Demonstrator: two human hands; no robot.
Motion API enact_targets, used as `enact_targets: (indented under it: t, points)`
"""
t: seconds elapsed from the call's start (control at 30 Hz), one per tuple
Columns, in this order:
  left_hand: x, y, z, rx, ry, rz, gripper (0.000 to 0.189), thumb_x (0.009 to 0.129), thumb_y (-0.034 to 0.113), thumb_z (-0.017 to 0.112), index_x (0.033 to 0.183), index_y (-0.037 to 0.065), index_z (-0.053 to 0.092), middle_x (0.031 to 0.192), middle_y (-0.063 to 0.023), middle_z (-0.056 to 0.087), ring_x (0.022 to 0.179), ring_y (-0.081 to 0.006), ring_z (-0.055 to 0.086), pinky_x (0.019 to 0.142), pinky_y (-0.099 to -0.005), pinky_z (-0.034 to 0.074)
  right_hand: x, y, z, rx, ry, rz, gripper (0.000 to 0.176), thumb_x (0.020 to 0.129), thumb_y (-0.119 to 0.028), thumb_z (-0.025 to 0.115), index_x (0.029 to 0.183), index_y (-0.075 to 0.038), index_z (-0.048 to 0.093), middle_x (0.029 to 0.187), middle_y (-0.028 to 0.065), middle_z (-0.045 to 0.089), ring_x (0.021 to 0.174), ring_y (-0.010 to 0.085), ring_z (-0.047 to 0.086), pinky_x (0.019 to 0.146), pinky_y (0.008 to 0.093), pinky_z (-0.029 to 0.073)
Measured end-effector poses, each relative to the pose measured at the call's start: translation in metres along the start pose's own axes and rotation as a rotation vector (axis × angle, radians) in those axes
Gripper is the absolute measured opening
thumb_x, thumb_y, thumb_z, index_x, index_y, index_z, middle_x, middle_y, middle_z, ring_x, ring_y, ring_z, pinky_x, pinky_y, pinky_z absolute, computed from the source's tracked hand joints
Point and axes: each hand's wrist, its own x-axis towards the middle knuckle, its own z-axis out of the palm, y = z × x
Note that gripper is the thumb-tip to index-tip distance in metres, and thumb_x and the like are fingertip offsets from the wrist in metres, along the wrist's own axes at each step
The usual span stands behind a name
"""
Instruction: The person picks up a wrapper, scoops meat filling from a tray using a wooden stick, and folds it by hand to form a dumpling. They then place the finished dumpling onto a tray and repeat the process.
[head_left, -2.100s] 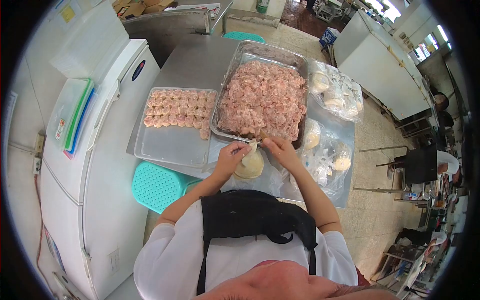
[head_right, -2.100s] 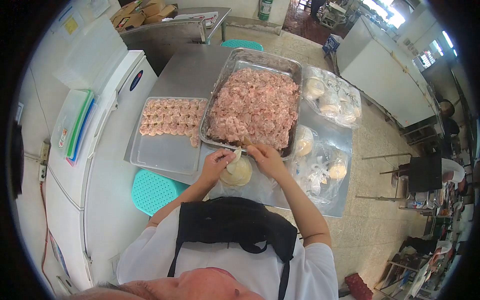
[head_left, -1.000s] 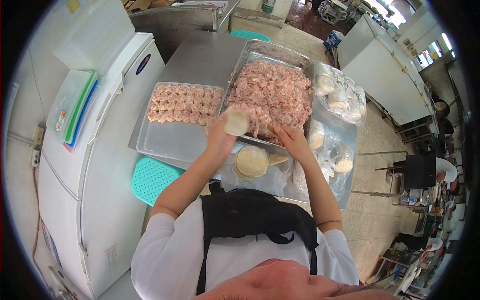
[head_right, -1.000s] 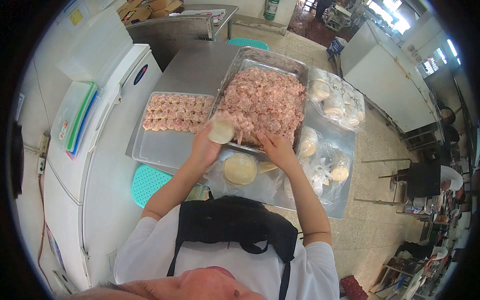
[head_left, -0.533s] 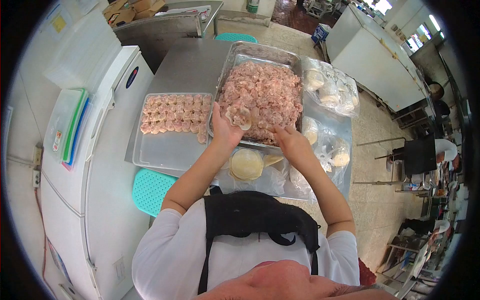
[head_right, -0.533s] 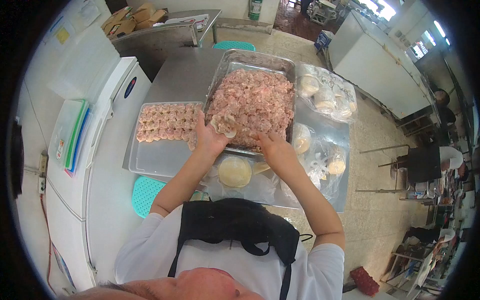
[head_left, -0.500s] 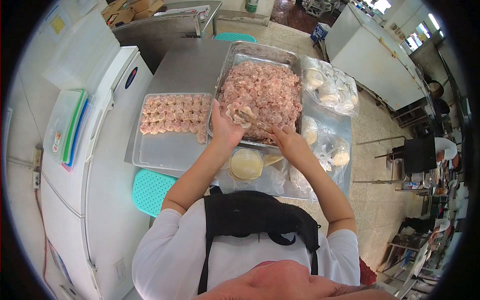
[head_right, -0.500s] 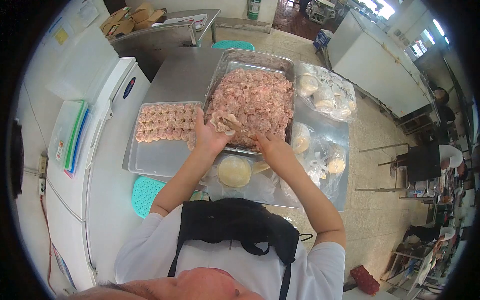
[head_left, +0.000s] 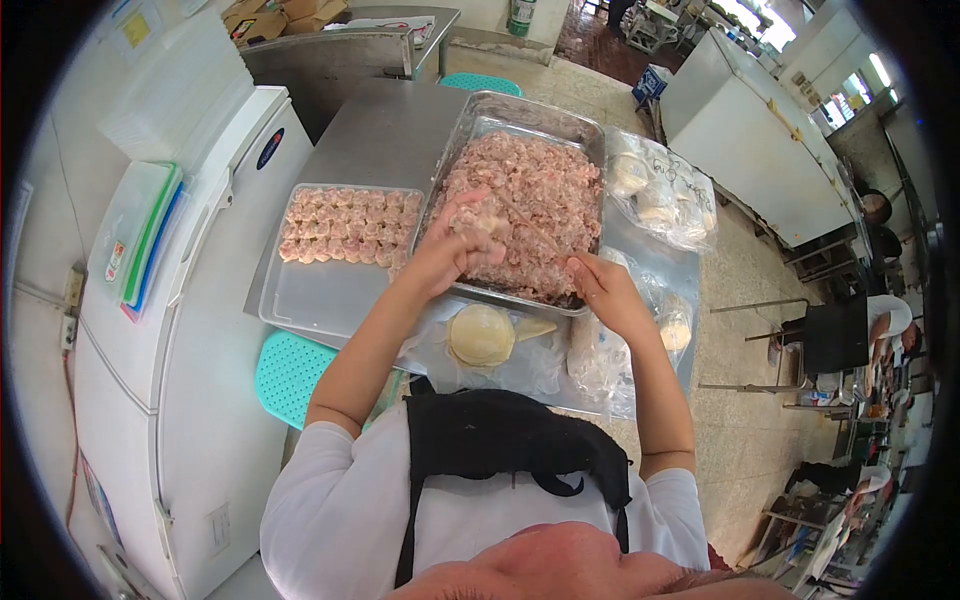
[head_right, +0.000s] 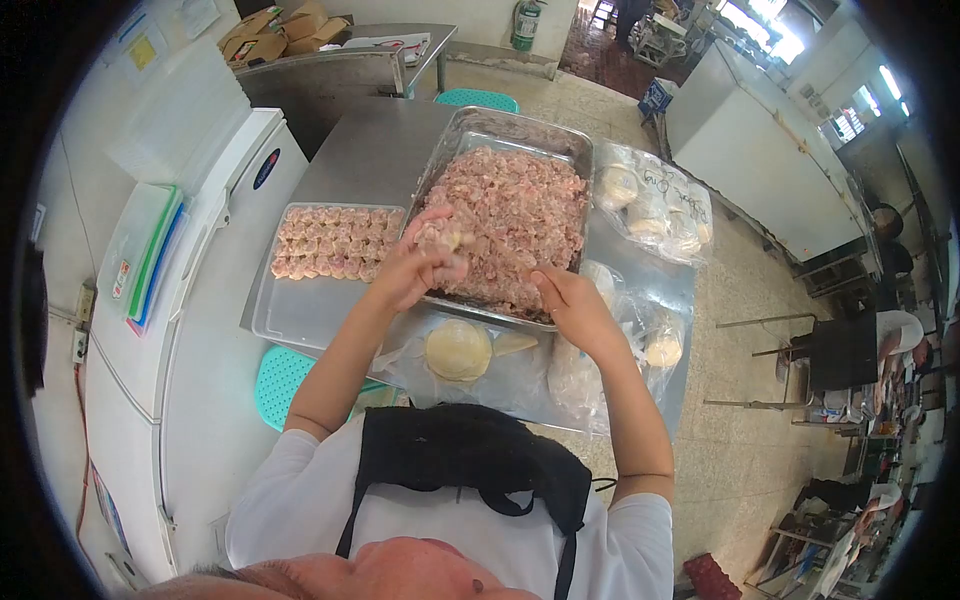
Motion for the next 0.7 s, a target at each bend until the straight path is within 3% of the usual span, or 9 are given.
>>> enact_targets:
  t: [0.1, 0.17, 0.2, 0.27, 0.4, 0.53, 0.6, 0.67, 0.7]
  points:
    - [-0.004, 0.004, 0.004, 0.613, -0.157, 0.004, 0.065, 0.079, 0.01, 0.075, 0.136, 0.011, 0.044, 0.118, -0.0125, 0.06, 0.102, -0.0216, 0.062, 0.088, -0.0378, 0.052, -0.009, -0.008, -0.012, -0.039, -0.159, 0.001, 0.03, 0.096, -0.024, 0.055, 0.109, 0.002, 0.064, 0.083, 0.0204, 0.066, 0.076, 0.0327, 0.063, 0.07, 0.0379, 0.048]
    - [0.003, 0.002, 0.009, 1.245, -0.303, 0.638, 0.063, 0.075, 0.009, 0.078, 0.131, 0.009, 0.051, 0.109, -0.0065, 0.065, 0.095, -0.02, 0.063, 0.086, -0.0335, 0.051, -0.019, -0.014, -0.019, -0.053, -0.14, -0.073, 0.03, 0.096, -0.024, 0.056, 0.11, 0.001, 0.064, 0.088, 0.0201, 0.067, 0.08, 0.033, 0.064, 0.072, 0.0371, 0.048]
    - [0.005, 0.004, 0.011, 1.247, -0.298, 0.641, 0.063, 0.075, 0.009, 0.078, 0.131, 0.009, 0.051, 0.109, -0.0065, 0.065, 0.095, -0.02, 0.063, 0.086, -0.0335, 0.051, -0.022, -0.015, -0.022, -0.067, -0.116, -0.14, 0.031, 0.096, -0.025, 0.057, 0.111, 0.001, 0.064, 0.092, 0.0199, 0.068, 0.084, 0.0334, 0.065, 0.075, 0.0364, 0.049]
    - [0.006, 0.008, 0.014, 1.023, -0.478, 0.087, 0.048, 0.072, 0.014, 0.079, 0.116, 0.007, 0.062, 0.096, -0.0054, 0.068, 0.091, -0.0207, 0.064, 0.084, -0.0347, 0.049, -0.019, 0.005, -0.012, -0.066, -0.106, -0.257, 0.031, 0.096, -0.026, 0.057, 0.112, -0.001, 0.064, 0.095, 0.0195, 0.068, 0.086, 0.0337, 0.066, 0.076, 0.036, 0.05]
    - [0.01, 0.002, 0.015, 1.328, -0.607, 0.259, 0.035, 0.071, 0.017, 0.078, 0.101, 0.004, 0.066, 0.091, -0.0088, 0.067, 0.086, -0.0214, 0.063, 0.081, -0.0348, 0.048, -0.004, 0.048, 0.001, -0.083, -0.155, -0.393, 0.031, 0.094, -0.027, 0.06, 0.114, -0.004, 0.065, 0.107, 0.0198, 0.067, 0.095, 0.0352, 0.065, 0.083, 0.0345, 0.051]
    - [0.018, -0.027, -0.013, 1.38, -0.299, 0.132, 0.038, 0.072, 0.021, 0.077, 0.102, 0.001, 0.065, 0.09, -0.013, 0.066, 0.081, -0.0232, 0.062, 0.078, -0.0357, 0.049, 0.012, 0.074, -0.006, -0.146, -0.167, -0.405, 0.028, 0.093, -0.025, 0.061, 0.113, -0.006, 0.066, 0.097, 0.0165, 0.068, 0.087, 0.0338, 0.066, 0.076, 0.0366, 0.052]
    - [0.026, -0.036, -0.025, 1.332, -0.114, 0.113, 0.04, 0.071, 0.023, 0.077, 0.103, 0.001, 0.065, 0.089, -0.0137, 0.066, 0.08, -0.0239, 0.062, 0.078, -0.0362, 0.049, 0.001, 0.056, -0.002, -0.597, 0.211, -0.379, 0.026, 0.091, -0.024, 0.061, 0.113, -0.01, 0.065, 0.083, 0.0117, 0.064, 0.076, 0.0307, 0.065, 0.065, 0.0395, 0.052]
    - [0.026, -0.038, -0.025, 1.248, -0.003, -0.274, 0.046, 0.072, 0.025, 0.077, 0.108, 0.001, 0.062, 0.096, -0.014, 0.068, 0.082, -0.0219, 0.065, 0.071, -0.0348, 0.051, -0.005, 0.054, 0.017, -0.551, 0.25, -0.49, 0.023, 0.09, -0.022, 0.062, 0.111, -0.012, 0.064, 0.08, 0.0109, 0.062, 0.074, 0.0315, 0.064, 0.062, 0.0408, 0.051]
    - [0.025, -0.038, -0.02, 1.246, 0.006, -0.273, 0.046, 0.072, 0.025, 0.077, 0.108, 0.001, 0.062, 0.096, -0.014, 0.068, 0.082, -0.0219, 0.065, 0.071, -0.0348, 0.051, -0.004, 0.06, 0.026, -0.502, 0.291, -0.583, 0.02, 0.089, -0.019, 0.062, 0.108, -0.014, 0.064, 0.078, 0.0101, 0.06, 0.073, 0.0322, 0.063, 0.06, 0.0421, 0.051]
